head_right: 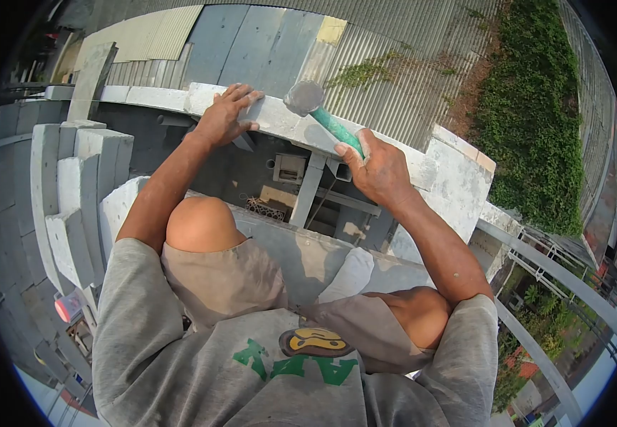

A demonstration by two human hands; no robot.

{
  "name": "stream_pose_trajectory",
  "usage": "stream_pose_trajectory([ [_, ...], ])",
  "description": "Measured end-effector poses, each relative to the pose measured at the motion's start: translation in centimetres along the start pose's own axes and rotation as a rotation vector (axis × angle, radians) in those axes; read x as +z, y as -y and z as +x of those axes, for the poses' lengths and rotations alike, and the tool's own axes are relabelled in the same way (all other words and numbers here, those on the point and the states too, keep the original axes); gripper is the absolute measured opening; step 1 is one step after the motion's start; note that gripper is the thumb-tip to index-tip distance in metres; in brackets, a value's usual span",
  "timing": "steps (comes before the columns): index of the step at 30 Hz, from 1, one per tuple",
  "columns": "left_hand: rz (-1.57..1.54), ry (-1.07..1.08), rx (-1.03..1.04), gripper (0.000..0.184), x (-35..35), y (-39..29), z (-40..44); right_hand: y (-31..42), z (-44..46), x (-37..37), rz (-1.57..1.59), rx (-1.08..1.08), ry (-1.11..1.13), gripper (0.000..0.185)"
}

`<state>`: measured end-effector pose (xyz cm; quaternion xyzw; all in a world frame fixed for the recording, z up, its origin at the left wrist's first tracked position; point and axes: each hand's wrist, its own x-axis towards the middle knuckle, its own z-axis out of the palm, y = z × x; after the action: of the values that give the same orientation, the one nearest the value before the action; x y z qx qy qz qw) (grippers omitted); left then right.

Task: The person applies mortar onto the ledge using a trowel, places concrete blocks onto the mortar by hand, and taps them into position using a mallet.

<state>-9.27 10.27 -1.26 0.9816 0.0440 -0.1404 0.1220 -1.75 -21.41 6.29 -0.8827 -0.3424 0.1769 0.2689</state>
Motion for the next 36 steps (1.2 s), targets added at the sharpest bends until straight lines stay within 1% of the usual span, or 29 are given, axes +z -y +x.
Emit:
stream_pose_trajectory([
  [2, -0.006, -0.003, 0.006, 0.068, 0.0, 0.2, 0.2, 0.9, 0.6, -0.3, 0.019, -0.069, -0.042, 0.043],
  [5, -0.011, -0.009, 0.006, 0.068, 0.2, 0.3, 0.2, -1.4, 1.7, 2.6, -0.141, -0.090, 0.016, 0.046],
  [8, 0.002, 0.009, 0.009, 0.068, 0.1, 0.3, 0.4, -2.3, 2.4, 4.1, -0.218, 0.055, 0.166, 0.050],
  [11, 0.002, -0.027, 0.018, 0.068, 0.5, 0.4, 0.2, -2.4, 2.7, 4.2, -0.178, -0.008, 0.076, 0.053],
  [14, -0.002, -0.008, 0.017, 0.068, -0.2, 0.0, 0.1, -0.9, 2.6, 3.5, -0.127, -0.029, 0.024, 0.052],
  [17, -0.002, -0.013, 0.008, 0.068, -0.2, 0.1, 0.0, 2.7, 3.0, 1.3, 0.004, -0.032, 0.112, 0.051],
  [20, -0.053, -0.029, -0.003, 0.068, -0.3, 0.1, 0.1, 2.0, 3.3, 3.2, -0.045, -0.160, 0.030, 0.049],
  [23, -0.022, -0.020, 0.009, 0.068, -0.1, 0.1, 0.1, 1.1, 4.2, 5.2, -0.227, 0.031, 0.240, 0.048],
  [27, -0.018, -0.036, 0.007, 0.067, 0.2, 0.4, -0.2, -0.1, 4.2, 5.0, -0.125, 0.023, 0.153, 0.052],
  [30, -0.017, -0.015, 0.013, 0.067, 0.0, 0.2, 0.1, -0.6, 2.7, 2.2, -0.092, 0.075, 0.141, 0.056],
  [33, -0.017, -0.040, 0.026, 0.066, 0.1, 0.2, 0.1, -1.7, 0.0, -1.2, -0.034, 0.071, 0.070, 0.055],
  [34, -0.026, -0.046, 0.027, 0.066, -0.1, 0.0, 0.1, -2.9, -1.0, -1.3, -0.034, 0.055, -0.019, 0.049],
  [36, -0.036, -0.045, 0.023, 0.066, -0.3, -0.1, -0.2, -4.7, -2.9, -1.7, -0.043, 0.059, -0.057, 0.046],
])
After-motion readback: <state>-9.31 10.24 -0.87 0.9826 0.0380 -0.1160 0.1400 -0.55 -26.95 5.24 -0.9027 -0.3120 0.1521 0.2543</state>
